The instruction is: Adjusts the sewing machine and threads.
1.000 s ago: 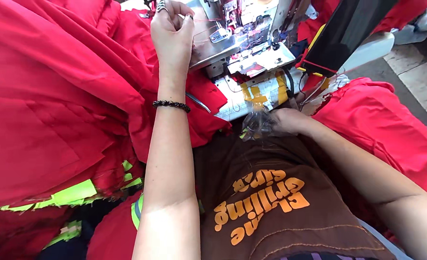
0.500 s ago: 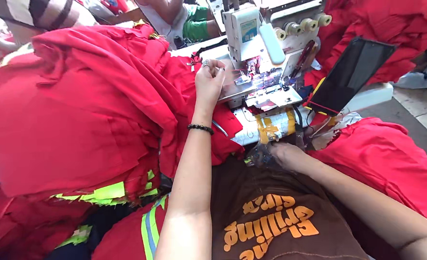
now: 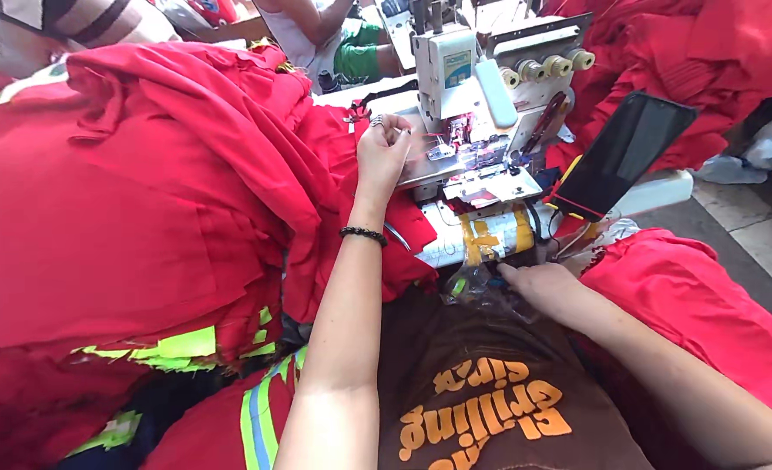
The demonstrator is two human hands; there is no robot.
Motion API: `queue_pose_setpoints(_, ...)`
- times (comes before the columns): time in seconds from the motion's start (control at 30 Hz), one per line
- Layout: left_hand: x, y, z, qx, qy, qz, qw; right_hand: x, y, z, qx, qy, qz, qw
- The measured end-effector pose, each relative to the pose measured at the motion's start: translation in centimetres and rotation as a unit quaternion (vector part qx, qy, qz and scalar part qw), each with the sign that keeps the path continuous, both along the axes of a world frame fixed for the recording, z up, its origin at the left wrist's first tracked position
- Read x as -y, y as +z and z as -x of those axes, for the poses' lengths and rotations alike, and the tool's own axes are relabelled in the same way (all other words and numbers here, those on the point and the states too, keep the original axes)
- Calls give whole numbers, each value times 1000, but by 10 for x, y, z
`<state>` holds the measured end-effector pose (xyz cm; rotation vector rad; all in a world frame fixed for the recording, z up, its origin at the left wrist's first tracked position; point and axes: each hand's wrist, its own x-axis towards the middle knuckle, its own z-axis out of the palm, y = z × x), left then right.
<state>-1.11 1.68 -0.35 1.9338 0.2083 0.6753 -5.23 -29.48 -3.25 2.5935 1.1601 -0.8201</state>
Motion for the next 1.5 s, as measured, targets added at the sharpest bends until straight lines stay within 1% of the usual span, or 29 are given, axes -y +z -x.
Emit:
queue_pose_setpoints(0.07,-1,2,2,1,-13,36,999,12,14,-1,19,15,-29,999)
queue_pose_setpoints(0.13,-3,7,8,8,-40,135,990,27,22,-3,39,13,-89,995)
queue_pose_setpoints(0.2,-4,15,13,30,-56,258,964,38,27,-7,27,-8,-143,989)
queue_pose_setpoints(0.27,2,26,17,42,-67,355,931,47,34,-14,-20,-26,-186,982)
queue_pose_setpoints(0.33,12,39,21,52,-87,413,905,54,45,-20,-78,-47,-260,961)
queue_pose_setpoints(0.37,16,45,22,56,-99,434,894,54,50,-22,-89,-62,-310,944)
queue_pose_setpoints(0.43,23,53,22,56,-112,462,878,43,58,-24,-61,-93,-413,904)
queue_pose_setpoints(0.5,28,57,19,50,-109,478,870,20,68,-26,15,-121,-460,880)
queue_pose_setpoints(0.6,35,60,21,41,-104,500,859,-26,76,-34,108,-156,-481,856)
queue_pose_setpoints(0.7,37,60,25,30,-99,503,858,-66,65,-49,172,-169,-488,839)
queue_pose_setpoints(0.83,35,59,28,22,-93,500,861,-100,62,-64,187,-180,-448,856)
queue_pose_setpoints(0.97,34,59,27,11,-116,493,862,-117,60,-74,188,-178,-429,866)
queue_pose_setpoints(1.0,33,61,29,2,-124,482,868,-117,59,-76,189,-171,-430,866)
queue_pose_setpoints(1.03,31,63,33,-7,-134,449,883,-114,58,-75,190,-161,-437,864)
queue_pose_setpoints(1.07,27,64,39,-13,-144,386,911,-109,57,-72,190,-151,-451,859)
queue_pose_setpoints(1.1,23,65,47,-25,-146,284,947,-101,55,-68,187,-142,-470,851)
queue_pose_setpoints(1.13,17,67,54,-47,-130,148,979,-92,53,-61,176,-133,-492,842)
queue_pose_setpoints(1.17,9,67,56,-78,-91,-3,993,-84,49,-54,156,-129,-511,835)
queue_pose_setpoints(1.2,3,64,55,-114,-41,-128,984,-77,43,-46,125,-134,-521,834)
queue_pose_setpoints(1.23,-1,59,49,-144,-5,-213,967,-72,36,-39,87,-138,-521,838)
queue_pose_setpoints(1.27,-5,52,41,-166,16,-258,952,-68,29,-32,48,-139,-511,847)
queue_pose_setpoints(1.33,-11,35,22,-196,37,-293,935,-65,15,-25,-1,-139,-481,866)
queue_pose_setpoints(1.4,-11,21,11,-201,43,-321,924,-63,8,-22,-20,-139,-457,878)
queue_pose_setpoints(1.5,-16,24,14,-159,60,-416,893,-58,4,-24,-45,-144,-453,879)
